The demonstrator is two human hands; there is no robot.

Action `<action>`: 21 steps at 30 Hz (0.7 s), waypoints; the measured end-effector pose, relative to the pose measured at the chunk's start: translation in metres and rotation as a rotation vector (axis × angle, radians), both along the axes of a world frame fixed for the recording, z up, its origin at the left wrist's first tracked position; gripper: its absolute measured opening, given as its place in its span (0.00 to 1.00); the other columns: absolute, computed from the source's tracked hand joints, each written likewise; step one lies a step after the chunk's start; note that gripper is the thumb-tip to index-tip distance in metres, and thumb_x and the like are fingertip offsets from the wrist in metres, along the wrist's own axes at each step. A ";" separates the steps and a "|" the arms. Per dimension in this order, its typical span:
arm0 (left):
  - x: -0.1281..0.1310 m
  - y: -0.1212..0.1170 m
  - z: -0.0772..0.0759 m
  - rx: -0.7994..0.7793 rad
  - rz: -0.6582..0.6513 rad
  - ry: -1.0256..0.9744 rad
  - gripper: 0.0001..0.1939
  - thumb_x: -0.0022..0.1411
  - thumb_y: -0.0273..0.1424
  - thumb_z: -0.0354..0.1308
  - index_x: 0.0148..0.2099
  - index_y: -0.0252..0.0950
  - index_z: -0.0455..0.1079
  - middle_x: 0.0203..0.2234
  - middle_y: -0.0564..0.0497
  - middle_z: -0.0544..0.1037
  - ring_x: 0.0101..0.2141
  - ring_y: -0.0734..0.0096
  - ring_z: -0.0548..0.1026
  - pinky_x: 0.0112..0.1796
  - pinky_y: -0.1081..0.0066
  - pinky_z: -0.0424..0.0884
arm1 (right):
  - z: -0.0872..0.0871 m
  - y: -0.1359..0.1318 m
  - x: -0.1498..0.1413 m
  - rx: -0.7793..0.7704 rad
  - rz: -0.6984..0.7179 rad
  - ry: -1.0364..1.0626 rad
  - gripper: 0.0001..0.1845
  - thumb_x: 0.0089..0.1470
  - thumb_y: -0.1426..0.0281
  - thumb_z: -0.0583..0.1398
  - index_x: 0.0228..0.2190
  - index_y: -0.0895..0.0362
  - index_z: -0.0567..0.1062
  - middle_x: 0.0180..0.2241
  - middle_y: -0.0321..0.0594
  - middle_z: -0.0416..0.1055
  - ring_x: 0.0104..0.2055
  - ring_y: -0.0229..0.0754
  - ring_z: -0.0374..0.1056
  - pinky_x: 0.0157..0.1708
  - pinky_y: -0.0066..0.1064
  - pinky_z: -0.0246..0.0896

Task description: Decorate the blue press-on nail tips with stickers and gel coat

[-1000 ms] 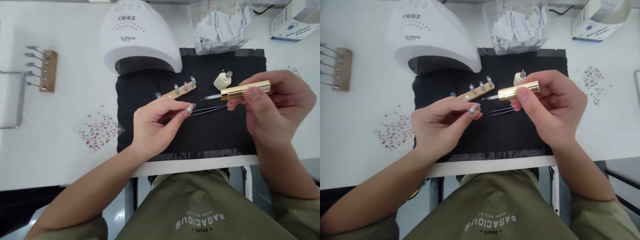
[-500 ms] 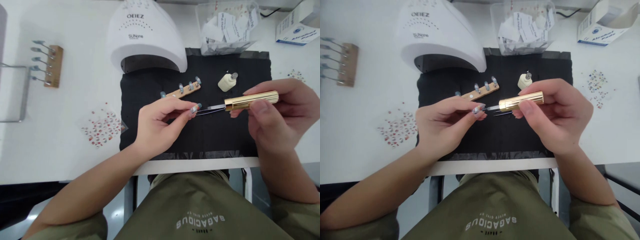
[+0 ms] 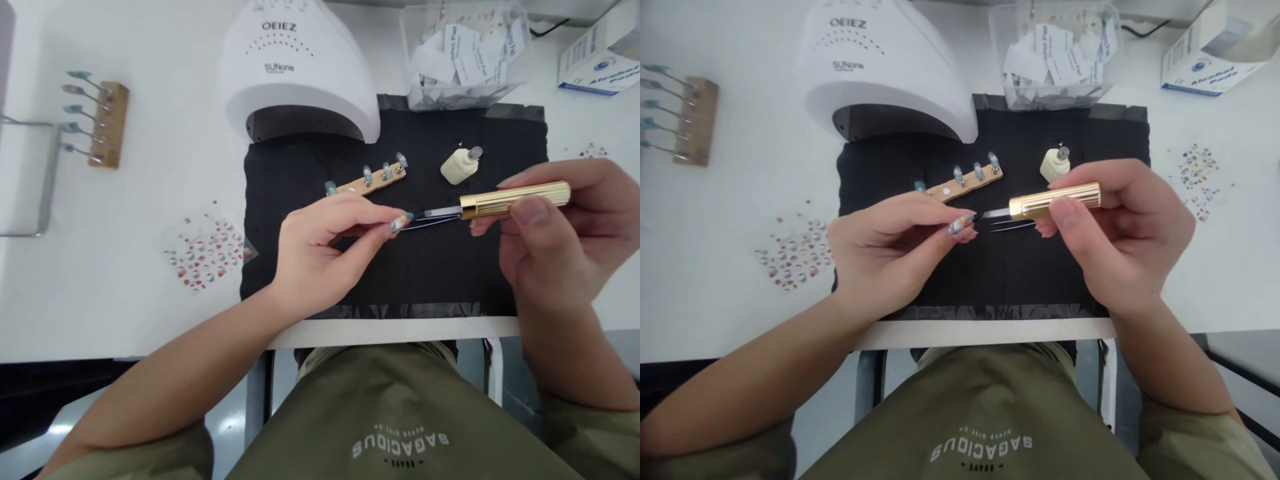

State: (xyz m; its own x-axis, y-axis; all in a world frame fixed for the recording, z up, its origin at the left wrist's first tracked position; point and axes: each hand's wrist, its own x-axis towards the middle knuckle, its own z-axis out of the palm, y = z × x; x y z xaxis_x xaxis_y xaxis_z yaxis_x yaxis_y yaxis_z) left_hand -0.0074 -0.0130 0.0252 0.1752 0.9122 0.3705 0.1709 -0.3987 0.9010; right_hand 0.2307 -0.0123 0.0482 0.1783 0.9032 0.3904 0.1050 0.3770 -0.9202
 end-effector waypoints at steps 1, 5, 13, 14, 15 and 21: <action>0.000 0.000 0.000 -0.007 0.003 0.010 0.09 0.73 0.27 0.70 0.45 0.48 0.89 0.36 0.54 0.90 0.34 0.68 0.86 0.37 0.65 0.86 | 0.000 0.001 0.000 0.019 -0.017 -0.023 0.04 0.58 0.65 0.76 0.38 0.47 0.92 0.26 0.32 0.82 0.26 0.46 0.79 0.21 0.43 0.73; 0.000 -0.001 0.000 -0.021 0.015 0.026 0.06 0.74 0.30 0.71 0.45 0.48 0.89 0.36 0.54 0.90 0.34 0.66 0.86 0.37 0.64 0.87 | 0.002 0.000 0.000 0.086 -0.041 -0.033 0.04 0.59 0.61 0.76 0.37 0.45 0.92 0.25 0.32 0.80 0.25 0.47 0.78 0.20 0.44 0.71; 0.000 0.000 0.002 0.009 0.005 0.021 0.08 0.75 0.28 0.71 0.45 0.48 0.89 0.36 0.54 0.90 0.34 0.67 0.86 0.36 0.64 0.86 | -0.006 0.008 -0.002 0.164 -0.116 -0.073 0.06 0.58 0.59 0.76 0.38 0.44 0.92 0.23 0.30 0.78 0.22 0.43 0.76 0.15 0.41 0.64; 0.000 0.000 0.002 0.007 0.013 0.028 0.07 0.75 0.30 0.71 0.45 0.48 0.89 0.36 0.54 0.90 0.34 0.67 0.86 0.36 0.64 0.86 | -0.007 0.009 -0.001 0.211 -0.135 -0.065 0.06 0.58 0.58 0.75 0.37 0.44 0.92 0.22 0.30 0.77 0.21 0.43 0.74 0.15 0.41 0.62; 0.000 0.000 0.001 0.003 0.018 0.035 0.06 0.75 0.31 0.71 0.45 0.47 0.89 0.36 0.53 0.90 0.34 0.66 0.86 0.36 0.64 0.87 | -0.008 0.010 -0.001 0.233 -0.139 -0.056 0.06 0.58 0.58 0.75 0.37 0.43 0.92 0.21 0.30 0.76 0.21 0.44 0.74 0.16 0.42 0.62; 0.000 -0.001 0.002 -0.003 0.016 0.054 0.06 0.76 0.32 0.70 0.45 0.49 0.88 0.36 0.54 0.90 0.34 0.66 0.86 0.36 0.63 0.87 | -0.005 0.001 -0.004 0.067 -0.066 -0.118 0.07 0.57 0.60 0.76 0.40 0.41 0.92 0.24 0.29 0.80 0.24 0.47 0.77 0.17 0.43 0.72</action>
State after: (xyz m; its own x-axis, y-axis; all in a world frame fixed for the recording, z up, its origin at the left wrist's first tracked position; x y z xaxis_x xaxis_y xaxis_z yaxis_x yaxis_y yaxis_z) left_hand -0.0074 -0.0137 0.0269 0.1805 0.9161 0.3581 0.2258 -0.3929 0.8914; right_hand 0.2268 -0.0108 0.0436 0.1856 0.8624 0.4709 0.2372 0.4257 -0.8732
